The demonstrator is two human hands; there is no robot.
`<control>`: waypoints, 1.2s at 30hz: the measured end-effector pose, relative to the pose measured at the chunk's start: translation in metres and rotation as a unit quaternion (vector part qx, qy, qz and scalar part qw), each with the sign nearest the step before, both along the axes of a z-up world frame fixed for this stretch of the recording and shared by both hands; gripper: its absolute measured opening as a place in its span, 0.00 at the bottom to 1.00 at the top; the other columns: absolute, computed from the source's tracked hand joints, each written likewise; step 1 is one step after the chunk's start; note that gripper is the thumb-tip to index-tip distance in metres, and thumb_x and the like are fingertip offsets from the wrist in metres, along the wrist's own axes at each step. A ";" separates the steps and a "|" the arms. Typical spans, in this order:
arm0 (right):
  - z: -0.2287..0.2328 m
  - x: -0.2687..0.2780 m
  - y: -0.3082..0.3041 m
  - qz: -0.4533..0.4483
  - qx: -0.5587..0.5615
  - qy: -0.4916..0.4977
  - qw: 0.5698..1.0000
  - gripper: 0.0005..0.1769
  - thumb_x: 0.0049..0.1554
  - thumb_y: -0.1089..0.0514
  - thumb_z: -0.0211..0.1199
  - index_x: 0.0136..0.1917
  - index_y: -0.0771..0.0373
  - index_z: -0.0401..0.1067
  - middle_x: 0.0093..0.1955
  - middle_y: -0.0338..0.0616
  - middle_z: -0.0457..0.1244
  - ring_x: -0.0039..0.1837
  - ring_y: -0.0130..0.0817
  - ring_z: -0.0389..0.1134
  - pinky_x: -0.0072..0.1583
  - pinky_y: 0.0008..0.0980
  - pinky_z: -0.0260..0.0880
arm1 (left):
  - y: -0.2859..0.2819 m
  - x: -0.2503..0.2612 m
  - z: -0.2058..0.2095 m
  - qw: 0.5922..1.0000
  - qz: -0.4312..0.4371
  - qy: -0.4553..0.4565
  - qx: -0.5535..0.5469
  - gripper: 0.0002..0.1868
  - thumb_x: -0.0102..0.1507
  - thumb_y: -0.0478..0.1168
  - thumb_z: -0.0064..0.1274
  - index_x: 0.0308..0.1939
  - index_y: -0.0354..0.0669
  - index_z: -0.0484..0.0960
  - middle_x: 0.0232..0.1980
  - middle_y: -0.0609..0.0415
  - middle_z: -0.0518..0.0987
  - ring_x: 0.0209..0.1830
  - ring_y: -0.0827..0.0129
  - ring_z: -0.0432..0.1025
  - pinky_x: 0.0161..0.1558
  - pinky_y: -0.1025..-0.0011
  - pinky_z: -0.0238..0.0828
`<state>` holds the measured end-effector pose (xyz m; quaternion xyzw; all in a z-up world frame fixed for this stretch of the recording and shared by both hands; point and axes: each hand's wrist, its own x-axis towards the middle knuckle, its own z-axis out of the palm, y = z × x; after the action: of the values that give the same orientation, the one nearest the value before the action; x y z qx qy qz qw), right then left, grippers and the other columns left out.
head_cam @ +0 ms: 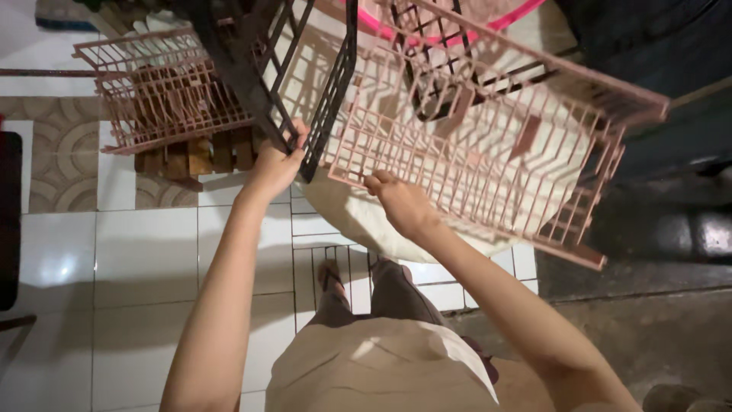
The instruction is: The person assembles a metal rack by connecting black and pink wireframe panels. They align the panels, insert small fasteners into the joints, and secure each connection by hand. The assembled rack is placed on a cushioned surface in a tiled room.
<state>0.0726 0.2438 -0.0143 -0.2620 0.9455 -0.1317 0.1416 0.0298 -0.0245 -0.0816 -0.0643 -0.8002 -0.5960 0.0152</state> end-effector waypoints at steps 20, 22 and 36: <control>-0.055 -0.014 -0.018 -0.004 -0.042 -0.024 0.999 0.26 0.54 0.72 0.52 0.64 0.58 0.72 0.61 0.49 0.66 0.57 0.55 0.70 0.56 0.49 0.71 | 0.014 -0.005 -0.070 0.979 0.069 0.006 0.189 0.16 0.59 0.17 0.37 0.44 0.40 0.66 0.44 0.58 0.71 0.69 0.58 0.72 0.59 0.75 0.64; -0.047 -0.016 -0.017 -0.004 -0.020 -0.037 0.999 0.29 0.50 0.75 0.50 0.62 0.58 0.72 0.60 0.48 0.66 0.57 0.55 0.70 0.54 0.49 0.71 | 0.013 -0.003 -0.060 0.985 0.044 0.052 0.160 0.14 0.60 0.16 0.38 0.39 0.39 0.61 0.39 0.54 0.65 0.72 0.56 0.72 0.58 0.74 0.62; -0.041 -0.011 -0.009 0.021 -0.002 -0.020 1.000 0.26 0.50 0.74 0.52 0.59 0.58 0.73 0.58 0.48 0.66 0.53 0.55 0.71 0.51 0.50 0.72 | 0.036 0.014 0.018 0.994 0.041 -0.016 0.096 0.13 0.61 0.19 0.39 0.35 0.43 0.62 0.30 0.53 0.62 0.28 0.69 0.67 0.32 0.69 0.69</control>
<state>0.0620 0.2353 -0.0554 -0.2789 0.9366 -0.1356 0.1632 0.0434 0.0114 -0.0631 -0.0198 -0.7413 -0.6700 0.0331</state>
